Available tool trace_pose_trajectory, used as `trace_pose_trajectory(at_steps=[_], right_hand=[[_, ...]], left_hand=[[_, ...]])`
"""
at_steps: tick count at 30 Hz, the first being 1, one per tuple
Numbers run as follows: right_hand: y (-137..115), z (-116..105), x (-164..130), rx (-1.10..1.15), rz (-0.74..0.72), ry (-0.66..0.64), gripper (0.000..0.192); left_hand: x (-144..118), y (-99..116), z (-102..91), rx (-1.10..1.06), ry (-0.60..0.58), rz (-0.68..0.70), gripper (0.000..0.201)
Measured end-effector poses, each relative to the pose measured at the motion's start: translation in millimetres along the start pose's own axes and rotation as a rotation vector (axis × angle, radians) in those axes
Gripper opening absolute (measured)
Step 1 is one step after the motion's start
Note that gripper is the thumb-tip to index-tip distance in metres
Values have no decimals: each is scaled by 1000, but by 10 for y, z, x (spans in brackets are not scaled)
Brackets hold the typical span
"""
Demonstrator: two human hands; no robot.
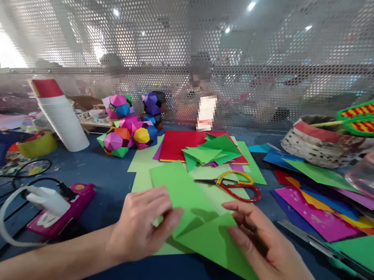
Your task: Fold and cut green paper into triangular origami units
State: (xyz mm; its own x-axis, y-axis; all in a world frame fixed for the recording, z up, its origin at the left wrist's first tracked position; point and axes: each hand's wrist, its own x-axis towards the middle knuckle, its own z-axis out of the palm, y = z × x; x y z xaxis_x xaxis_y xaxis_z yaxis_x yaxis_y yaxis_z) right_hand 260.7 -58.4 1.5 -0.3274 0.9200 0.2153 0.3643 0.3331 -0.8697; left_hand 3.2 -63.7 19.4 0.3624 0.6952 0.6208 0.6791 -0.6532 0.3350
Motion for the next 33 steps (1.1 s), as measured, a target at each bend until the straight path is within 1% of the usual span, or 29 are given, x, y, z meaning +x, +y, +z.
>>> trace_pose_trajectory(at_steps=[1,2,3,4,5,7,9,11,12,14,15,17,20,22,23,24,27,28,30,33], right_hand=[[4,-13,8,10,11,8,33],[6,-25,16,21,21,17,34],[5,-36,23,34,25,26,34],[-1,-45,26,50,19,42,33],[-12,-52,26,70,9,55,33],[-46,-58,10,115,-8,65,32],[-84,-54,-24,146,-16,67,32],[-110,-38,-60,149,-48,73,30],[-115,-26,-75,141,-87,78,29],[-112,3,-86,109,-184,75,27],[-104,17,-83,91,-228,76,27],[-81,37,-57,49,-279,98,28],[-48,42,10,16,-252,185,33],[-42,33,55,65,-178,200,41],[-49,27,73,118,-126,163,43],[-62,22,86,185,-71,88,43],[-133,12,93,397,43,-214,31],[-159,12,88,449,57,-280,29],[-197,15,75,506,52,-327,26],[-215,27,59,534,44,-322,26]], left_hand=[[-32,48,-8,-37,-32,68,33],[-64,101,-15,-81,-90,129,36],[-94,155,-21,-130,-169,175,38],[-117,208,-26,-179,-250,188,39],[-133,256,-32,-228,-325,153,41],[-137,327,-43,-383,-432,-16,41],[-117,359,-46,-643,-473,-215,43],[-95,357,-31,-913,-502,-378,51],[-89,346,-15,-1008,-513,-444,53],[-83,309,32,-1097,-515,-553,51],[-80,285,58,-1112,-494,-580,49],[-69,234,105,-1147,-406,-607,44],[-39,178,142,-1222,-281,-610,36],[-24,165,147,-1238,-258,-596,32],[-21,165,147,-1231,-268,-583,31],[-22,167,146,-1220,-285,-572,31],[-40,162,150,-1193,-324,-548,30],[-49,155,156,-1187,-330,-545,31],[-69,137,171,-1164,-353,-558,32],[-94,125,193,-1130,-377,-624,36]])
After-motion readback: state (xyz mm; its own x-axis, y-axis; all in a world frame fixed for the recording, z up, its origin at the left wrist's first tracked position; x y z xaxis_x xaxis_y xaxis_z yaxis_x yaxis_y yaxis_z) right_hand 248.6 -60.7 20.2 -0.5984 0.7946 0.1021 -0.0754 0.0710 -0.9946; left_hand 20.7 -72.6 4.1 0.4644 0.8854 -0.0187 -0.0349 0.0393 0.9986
